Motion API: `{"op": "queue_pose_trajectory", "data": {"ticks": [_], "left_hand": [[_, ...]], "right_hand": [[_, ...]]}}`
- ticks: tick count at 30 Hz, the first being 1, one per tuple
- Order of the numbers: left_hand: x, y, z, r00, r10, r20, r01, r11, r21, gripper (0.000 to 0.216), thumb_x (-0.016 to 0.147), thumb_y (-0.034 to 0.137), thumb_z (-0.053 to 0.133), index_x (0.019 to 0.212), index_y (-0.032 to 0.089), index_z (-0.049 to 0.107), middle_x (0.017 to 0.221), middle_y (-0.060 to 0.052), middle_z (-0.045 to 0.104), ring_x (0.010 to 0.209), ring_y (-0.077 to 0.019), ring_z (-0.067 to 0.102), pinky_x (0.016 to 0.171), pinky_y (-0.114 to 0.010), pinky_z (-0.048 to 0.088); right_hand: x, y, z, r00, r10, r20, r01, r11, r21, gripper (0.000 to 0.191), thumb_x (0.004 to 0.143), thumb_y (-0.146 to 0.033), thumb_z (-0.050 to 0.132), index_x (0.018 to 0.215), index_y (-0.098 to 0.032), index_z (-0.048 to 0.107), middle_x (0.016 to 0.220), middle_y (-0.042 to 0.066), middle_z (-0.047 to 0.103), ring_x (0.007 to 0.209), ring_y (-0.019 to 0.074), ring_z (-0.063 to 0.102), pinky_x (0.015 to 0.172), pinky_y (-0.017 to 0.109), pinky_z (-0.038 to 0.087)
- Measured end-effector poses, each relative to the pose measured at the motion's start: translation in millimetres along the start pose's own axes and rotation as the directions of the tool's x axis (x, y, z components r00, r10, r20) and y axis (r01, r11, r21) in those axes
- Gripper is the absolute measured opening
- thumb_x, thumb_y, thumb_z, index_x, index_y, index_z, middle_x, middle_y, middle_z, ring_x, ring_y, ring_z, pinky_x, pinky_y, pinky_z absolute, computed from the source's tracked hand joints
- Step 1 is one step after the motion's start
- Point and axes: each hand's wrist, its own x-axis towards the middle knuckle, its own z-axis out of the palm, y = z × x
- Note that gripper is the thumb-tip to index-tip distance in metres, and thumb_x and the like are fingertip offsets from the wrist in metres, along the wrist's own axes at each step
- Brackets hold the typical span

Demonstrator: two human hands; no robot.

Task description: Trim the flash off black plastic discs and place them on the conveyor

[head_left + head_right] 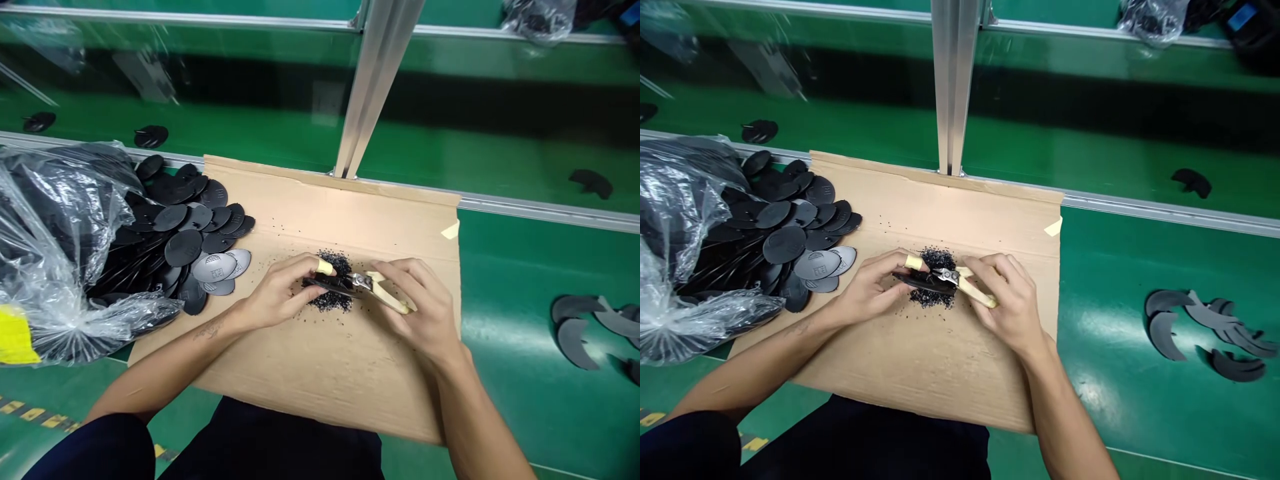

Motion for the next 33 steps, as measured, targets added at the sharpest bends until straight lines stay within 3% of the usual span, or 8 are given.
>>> {"op": "queue_pose_trajectory", "data": {"ticks": [11, 19, 27, 31, 33], "left_hand": [[-3, 0, 5, 0.999, -0.036, -0.017, 0.034, 0.992, -0.120, 0.018, 0.094, 0.020, 0.066, 0.112, 0.016, 0.068, 0.101, -0.008, 0.074, 0.093, -0.0156, 0.071, 0.081, -0.027, 0.060], [-5, -2, 10, 0.999, -0.001, -0.040, -0.004, 0.992, -0.122, 0.017, 0.093, 0.017, 0.067, 0.111, 0.016, 0.068, 0.100, -0.008, 0.075, 0.097, -0.0158, 0.071, 0.085, -0.027, 0.060], [-4, 4, 7, 0.998, 0.046, -0.040, -0.050, 0.993, -0.110, 0.018, 0.094, 0.019, 0.065, 0.112, 0.016, 0.068, 0.100, -0.010, 0.074, 0.094, -0.0178, 0.071, 0.083, -0.031, 0.059], [-1, 8, 8, 0.998, 0.067, 0.011, -0.067, 0.997, -0.023, 0.022, 0.094, 0.021, 0.066, 0.115, 0.016, 0.068, 0.100, -0.009, 0.074, 0.092, -0.0172, 0.069, 0.080, -0.030, 0.058], [0, 7, 9, 0.999, 0.020, 0.026, -0.020, 1.000, -0.019, 0.020, 0.094, 0.023, 0.066, 0.113, 0.016, 0.068, 0.099, -0.009, 0.073, 0.092, -0.0174, 0.068, 0.080, -0.030, 0.057]], "right_hand": [[-1, 1, 3, 0.997, -0.078, 0.011, 0.079, 0.989, -0.124, 0.018, 0.107, -0.019, 0.056, 0.121, -0.017, 0.067, 0.094, 0.008, 0.064, 0.079, 0.0206, 0.059, 0.064, 0.032, 0.045], [0, -8, -1, 0.994, -0.110, 0.000, 0.103, 0.926, -0.363, 0.014, 0.109, -0.019, 0.058, 0.107, -0.019, 0.072, 0.079, 0.003, 0.065, 0.065, 0.0159, 0.054, 0.057, 0.031, 0.038], [-3, -7, -3, 0.998, -0.053, -0.025, 0.043, 0.955, -0.292, 0.016, 0.107, -0.017, 0.057, 0.105, -0.018, 0.073, 0.079, 0.002, 0.064, 0.066, 0.0143, 0.058, 0.058, 0.030, 0.041], [-1, -5, -2, 0.993, -0.119, 0.010, 0.114, 0.919, -0.378, 0.014, 0.109, -0.020, 0.057, 0.111, -0.019, 0.070, 0.085, 0.004, 0.066, 0.070, 0.0173, 0.056, 0.061, 0.032, 0.039], [0, -2, -3, 0.991, -0.130, 0.035, 0.134, 0.929, -0.345, 0.015, 0.110, -0.023, 0.055, 0.116, -0.018, 0.068, 0.089, 0.006, 0.066, 0.073, 0.0193, 0.056, 0.063, 0.032, 0.040]]}}
